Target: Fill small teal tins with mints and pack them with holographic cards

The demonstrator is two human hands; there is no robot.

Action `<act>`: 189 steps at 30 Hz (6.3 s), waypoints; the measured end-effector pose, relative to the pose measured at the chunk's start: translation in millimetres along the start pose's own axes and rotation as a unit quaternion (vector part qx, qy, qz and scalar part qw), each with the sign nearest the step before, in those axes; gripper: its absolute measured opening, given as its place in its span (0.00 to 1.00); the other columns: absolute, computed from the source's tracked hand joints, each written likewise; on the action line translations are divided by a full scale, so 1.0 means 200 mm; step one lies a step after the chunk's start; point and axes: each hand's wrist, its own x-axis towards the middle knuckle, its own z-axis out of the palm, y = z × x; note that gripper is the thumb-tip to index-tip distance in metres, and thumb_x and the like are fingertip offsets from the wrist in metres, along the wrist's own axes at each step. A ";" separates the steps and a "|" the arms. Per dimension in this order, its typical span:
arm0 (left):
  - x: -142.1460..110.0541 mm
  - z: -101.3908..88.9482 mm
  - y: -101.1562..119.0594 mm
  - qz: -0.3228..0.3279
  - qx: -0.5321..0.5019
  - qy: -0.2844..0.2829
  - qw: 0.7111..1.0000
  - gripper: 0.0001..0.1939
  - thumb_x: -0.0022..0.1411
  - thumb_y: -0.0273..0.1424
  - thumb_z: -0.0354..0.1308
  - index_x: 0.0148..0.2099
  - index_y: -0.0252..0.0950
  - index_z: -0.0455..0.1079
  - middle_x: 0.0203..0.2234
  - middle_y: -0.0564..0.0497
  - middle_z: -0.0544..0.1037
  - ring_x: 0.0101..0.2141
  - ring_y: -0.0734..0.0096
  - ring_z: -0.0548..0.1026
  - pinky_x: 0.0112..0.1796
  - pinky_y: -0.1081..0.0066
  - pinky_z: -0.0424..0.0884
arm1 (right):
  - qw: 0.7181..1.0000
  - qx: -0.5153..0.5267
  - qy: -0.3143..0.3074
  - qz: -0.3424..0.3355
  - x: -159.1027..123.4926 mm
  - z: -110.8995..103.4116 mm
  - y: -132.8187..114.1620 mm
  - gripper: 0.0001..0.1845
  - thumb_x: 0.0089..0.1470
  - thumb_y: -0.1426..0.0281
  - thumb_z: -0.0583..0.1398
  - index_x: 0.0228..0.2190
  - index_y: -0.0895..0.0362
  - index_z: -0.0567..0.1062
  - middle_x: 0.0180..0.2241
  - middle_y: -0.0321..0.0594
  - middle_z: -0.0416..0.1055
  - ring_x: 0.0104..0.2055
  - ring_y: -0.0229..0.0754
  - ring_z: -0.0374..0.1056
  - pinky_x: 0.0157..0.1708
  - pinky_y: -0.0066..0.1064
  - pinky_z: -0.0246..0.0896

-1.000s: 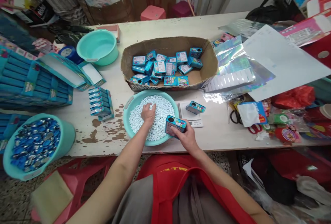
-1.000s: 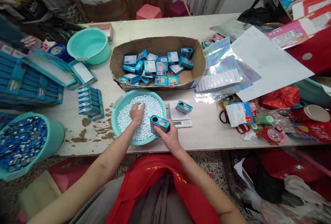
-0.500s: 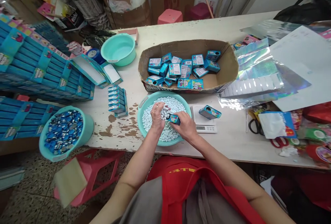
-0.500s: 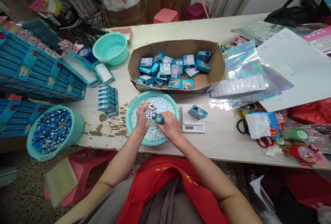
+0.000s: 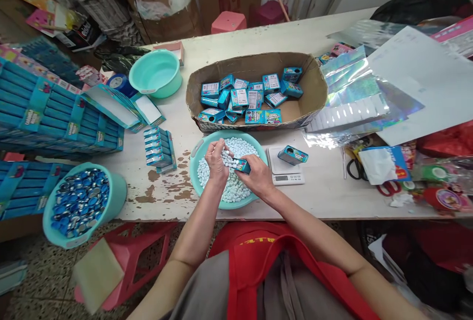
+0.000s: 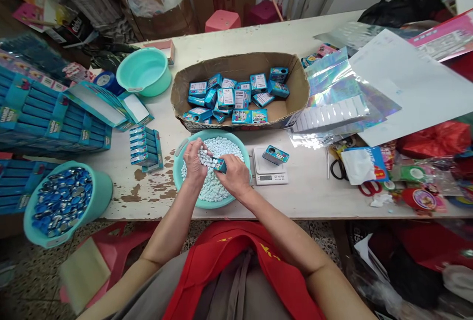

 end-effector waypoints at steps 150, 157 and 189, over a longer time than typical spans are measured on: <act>-0.06 0.04 -0.07 0.062 0.059 -0.024 0.996 0.15 0.51 0.40 0.64 0.28 0.35 0.65 0.15 0.60 0.65 0.15 0.83 0.64 0.17 0.79 0.58 | 0.972 0.217 0.003 0.088 -0.01 0.03 0.06 0.15 0.41 0.75 0.64 0.34 0.53 0.72 0.33 0.36 0.69 0.39 0.43 0.67 0.39 0.33 0.60; -0.05 0.01 0.10 -0.017 -0.039 -0.038 0.998 0.14 0.49 0.38 0.66 0.31 0.34 0.67 0.16 0.60 0.66 0.14 0.86 0.61 0.13 0.82 0.52 | 0.950 0.295 0.003 0.098 -0.06 -0.04 0.10 0.18 0.39 0.72 0.68 0.36 0.53 0.73 0.35 0.36 0.69 0.40 0.43 0.67 0.42 0.34 0.60; -0.03 0.79 -0.63 -0.060 0.073 -0.165 0.982 0.23 0.49 0.47 0.63 0.22 0.35 0.59 0.14 0.59 0.64 0.15 0.82 0.65 0.18 0.79 0.58 | 0.862 0.234 0.269 0.361 -0.75 -0.57 0.75 0.22 0.38 0.60 0.69 0.37 0.54 0.74 0.36 0.39 0.71 0.39 0.44 0.69 0.43 0.40 0.66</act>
